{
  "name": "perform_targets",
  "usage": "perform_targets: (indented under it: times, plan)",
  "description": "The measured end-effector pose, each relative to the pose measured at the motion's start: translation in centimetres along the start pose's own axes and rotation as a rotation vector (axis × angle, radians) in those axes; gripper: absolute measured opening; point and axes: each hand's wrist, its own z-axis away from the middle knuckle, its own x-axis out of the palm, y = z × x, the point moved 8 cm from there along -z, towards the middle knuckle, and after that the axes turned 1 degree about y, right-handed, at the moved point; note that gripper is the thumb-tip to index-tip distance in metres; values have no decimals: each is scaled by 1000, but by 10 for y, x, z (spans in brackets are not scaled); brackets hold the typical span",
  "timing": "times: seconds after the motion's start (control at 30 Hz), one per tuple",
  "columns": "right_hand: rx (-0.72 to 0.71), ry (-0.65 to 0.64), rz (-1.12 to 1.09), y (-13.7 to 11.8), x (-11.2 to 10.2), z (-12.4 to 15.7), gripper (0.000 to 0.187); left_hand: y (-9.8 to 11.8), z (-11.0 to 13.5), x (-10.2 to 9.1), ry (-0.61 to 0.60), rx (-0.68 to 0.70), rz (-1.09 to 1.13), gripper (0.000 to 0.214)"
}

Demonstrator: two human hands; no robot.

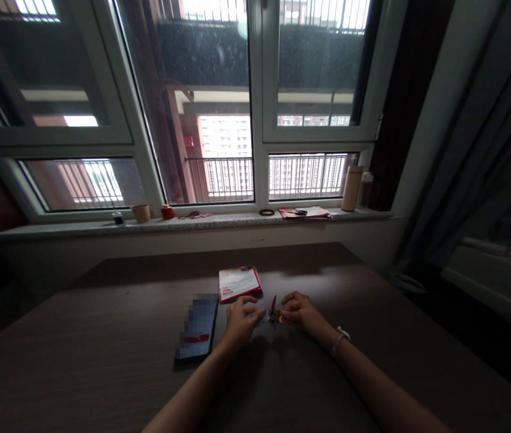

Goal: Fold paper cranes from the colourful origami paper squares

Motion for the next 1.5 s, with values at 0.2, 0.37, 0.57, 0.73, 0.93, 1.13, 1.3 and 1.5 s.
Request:
perform_targets:
  times: [0.2,0.37,0.57,0.73,0.93,1.13,1.3,1.5]
  plan:
    - [32,-32,-60,6,4,1,36,3,2,0,-29,3,-56,21]
    - [7,-15,-58,1,1,1,36,2,1,-1,-6,-4,-38,22]
    - [23,-15,-79,0,1,1,36,1,1,1,-5,-9,-24,23]
    - [28,-11,-95,2,2,3,35,12,6,-1,-7,66,-113,23]
    - [7,-3,-42,3,1,5,30,19,14,-2,-43,79,-177,22]
    - [-26,-45,50,3,2,4,23,24,17,0,-101,133,-246,30]
    - [-33,-59,85,2,3,4,20,24,18,3,-136,157,-292,43]
    - [-23,-61,131,2,6,7,18,21,17,5,-145,130,-299,31]
